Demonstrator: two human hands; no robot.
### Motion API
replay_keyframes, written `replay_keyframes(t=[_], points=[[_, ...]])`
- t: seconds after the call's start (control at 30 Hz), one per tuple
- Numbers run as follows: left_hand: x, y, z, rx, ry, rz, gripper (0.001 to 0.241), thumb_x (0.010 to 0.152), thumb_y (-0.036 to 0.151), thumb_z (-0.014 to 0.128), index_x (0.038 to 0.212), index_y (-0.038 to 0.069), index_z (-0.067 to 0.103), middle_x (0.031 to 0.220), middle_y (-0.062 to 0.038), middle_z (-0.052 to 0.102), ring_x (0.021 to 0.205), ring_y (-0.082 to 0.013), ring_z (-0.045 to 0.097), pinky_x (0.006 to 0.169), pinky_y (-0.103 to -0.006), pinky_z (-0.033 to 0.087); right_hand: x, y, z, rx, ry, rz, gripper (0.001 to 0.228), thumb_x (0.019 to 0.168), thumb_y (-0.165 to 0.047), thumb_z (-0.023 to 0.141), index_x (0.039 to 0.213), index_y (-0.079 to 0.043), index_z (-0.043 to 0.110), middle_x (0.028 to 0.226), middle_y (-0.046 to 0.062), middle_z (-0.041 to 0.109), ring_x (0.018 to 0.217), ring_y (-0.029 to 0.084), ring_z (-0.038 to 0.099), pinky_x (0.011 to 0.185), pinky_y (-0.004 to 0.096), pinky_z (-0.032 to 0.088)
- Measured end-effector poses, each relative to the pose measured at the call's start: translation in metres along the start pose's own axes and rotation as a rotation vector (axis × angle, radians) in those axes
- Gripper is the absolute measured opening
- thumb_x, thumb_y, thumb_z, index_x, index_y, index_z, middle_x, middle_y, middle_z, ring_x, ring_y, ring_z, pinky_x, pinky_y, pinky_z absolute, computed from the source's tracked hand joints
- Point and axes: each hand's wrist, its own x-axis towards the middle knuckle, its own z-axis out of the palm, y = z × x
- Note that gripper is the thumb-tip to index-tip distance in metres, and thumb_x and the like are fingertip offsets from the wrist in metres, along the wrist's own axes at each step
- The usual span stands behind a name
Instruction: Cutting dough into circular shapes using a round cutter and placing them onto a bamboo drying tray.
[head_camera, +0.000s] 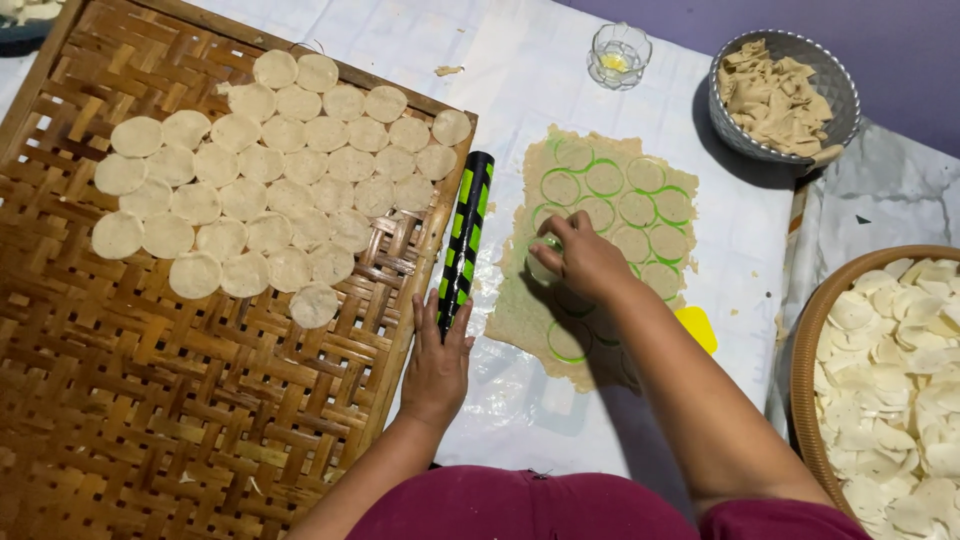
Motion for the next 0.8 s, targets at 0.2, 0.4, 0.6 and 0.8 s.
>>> replay_keyframes(t=[0.2, 0.4, 0.6, 0.8], points=[[0.0, -0.001, 0.002, -0.012, 0.012, -0.001, 0.052, 0.107, 0.024, 0.046, 0.158, 0.018, 0.037, 0.156, -0.029, 0.032, 0.15, -0.0545, 0.021, 0.115, -0.0553, 0.036, -0.041, -0.02, 0.018, 0.004, -0.071, -0.039, 0.036, 0.099, -0.052, 0.05, 0.127, -0.028, 0.051, 0.13, 0.016, 0.047, 0.103, 0.058, 0.065, 0.092, 0.065, 0.054], [0.0, -0.001, 0.0, -0.018, 0.003, -0.004, 0.053, 0.108, 0.024, 0.046, 0.159, 0.019, 0.036, 0.158, -0.029, 0.03, 0.15, -0.0548, 0.019, 0.115, -0.0562, 0.036, -0.041, -0.035, 0.039, -0.113, -0.084, 0.007, 0.037, 0.099, -0.057, 0.047, 0.124, -0.029, 0.05, 0.13, 0.013, 0.046, 0.1, 0.054, 0.068, 0.089, 0.062, 0.057], [0.0, -0.001, 0.001, -0.001, 0.016, -0.002, 0.052, 0.107, 0.024, 0.047, 0.158, 0.018, 0.039, 0.156, -0.028, 0.032, 0.15, -0.0548, 0.021, 0.115, -0.055, 0.036, -0.044, -0.042, 0.024, -0.191, -0.176, -0.047, 0.038, 0.099, -0.056, 0.046, 0.123, -0.027, 0.048, 0.132, 0.015, 0.046, 0.103, 0.054, 0.068, 0.091, 0.063, 0.056], [-0.001, 0.0, 0.002, -0.001, 0.029, 0.008, 0.052, 0.107, 0.023, 0.048, 0.158, 0.018, 0.038, 0.157, -0.028, 0.031, 0.15, -0.0552, 0.02, 0.115, -0.0552, 0.037, -0.049, -0.046, 0.017, -0.227, -0.231, -0.071, 0.038, 0.099, -0.055, 0.046, 0.124, -0.027, 0.049, 0.135, 0.015, 0.045, 0.107, 0.054, 0.067, 0.092, 0.063, 0.055]])
